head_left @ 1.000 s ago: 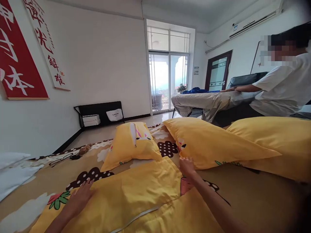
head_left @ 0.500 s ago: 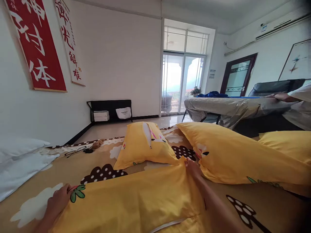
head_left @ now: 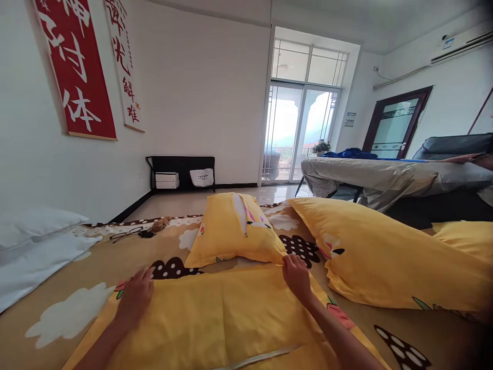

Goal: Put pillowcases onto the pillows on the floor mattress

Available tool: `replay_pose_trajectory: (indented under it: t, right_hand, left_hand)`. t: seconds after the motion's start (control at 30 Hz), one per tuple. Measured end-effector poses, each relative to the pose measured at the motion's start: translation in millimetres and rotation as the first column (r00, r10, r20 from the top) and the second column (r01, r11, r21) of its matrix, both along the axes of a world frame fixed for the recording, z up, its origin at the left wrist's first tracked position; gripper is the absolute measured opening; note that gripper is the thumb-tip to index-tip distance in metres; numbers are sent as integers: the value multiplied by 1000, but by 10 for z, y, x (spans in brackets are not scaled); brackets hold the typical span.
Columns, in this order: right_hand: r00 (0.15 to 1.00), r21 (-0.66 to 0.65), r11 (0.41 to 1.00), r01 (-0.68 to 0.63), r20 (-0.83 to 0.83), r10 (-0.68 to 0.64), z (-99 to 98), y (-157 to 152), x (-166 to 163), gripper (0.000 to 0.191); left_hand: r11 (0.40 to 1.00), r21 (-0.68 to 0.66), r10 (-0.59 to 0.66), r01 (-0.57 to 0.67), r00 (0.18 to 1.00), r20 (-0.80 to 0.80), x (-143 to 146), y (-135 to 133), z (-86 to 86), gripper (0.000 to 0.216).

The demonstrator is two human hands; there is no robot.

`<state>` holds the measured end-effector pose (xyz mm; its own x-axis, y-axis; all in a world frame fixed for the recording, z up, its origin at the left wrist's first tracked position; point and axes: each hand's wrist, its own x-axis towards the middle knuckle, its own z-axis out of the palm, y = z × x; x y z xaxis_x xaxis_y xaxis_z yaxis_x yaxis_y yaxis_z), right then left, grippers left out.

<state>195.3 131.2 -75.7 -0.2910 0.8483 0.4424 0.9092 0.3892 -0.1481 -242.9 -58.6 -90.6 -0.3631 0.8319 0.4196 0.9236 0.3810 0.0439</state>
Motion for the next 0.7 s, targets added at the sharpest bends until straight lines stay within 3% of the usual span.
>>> replay_pose_trajectory:
  t: [0.1,0.17,0.23,0.3,0.4,0.47,0.53,0.6,0.63,0.7]
  right_hand:
    - [928,-64,927,-368,33,371,-96,-386,-778,36]
    - [855,-107,853,-511,36,517,-210,-595,-1185,44]
    - [812,-193,800,-567,33,583,-295,-653,-1299,49]
    - [830,-311,794,-522,29,557,-317,-531,-1066,51]
    - [922,-426,845,-325,56,383,-250,-160,-281,58]
    - [963,-452,871,-191,87,256,-181,53,249,60]
    - [984,-455,888,-64,117,131,-115,140,558,58]
    - [991,-436,900,22,129,39,-68,75,538,56]
    - [992,-421,906,30,123,24,-56,-11,403,55]
    - [993,-392,919,-44,87,85,-59,-261,-53,53]
  left_hand:
    - [927,-96,-352,364,928,123,947,367,32,54]
    - [858,-206,-428,470,877,220,1465,527,-12,57]
    - [821,-265,-444,506,857,262,1621,541,-106,55]
    - [835,-318,-383,449,889,252,1336,401,-212,55]
    - [919,-381,-78,107,993,90,372,-5,-307,55]
    - [914,-403,40,-35,999,5,-257,-296,-306,52]
    - [914,-386,119,-126,992,-43,-607,-490,-266,47]
    - [923,-324,193,-205,979,-70,-560,-509,-207,49]
    - [933,-288,202,-217,976,-81,-386,-446,-179,51]
    - [961,-250,99,-120,991,-95,190,-206,-142,55]
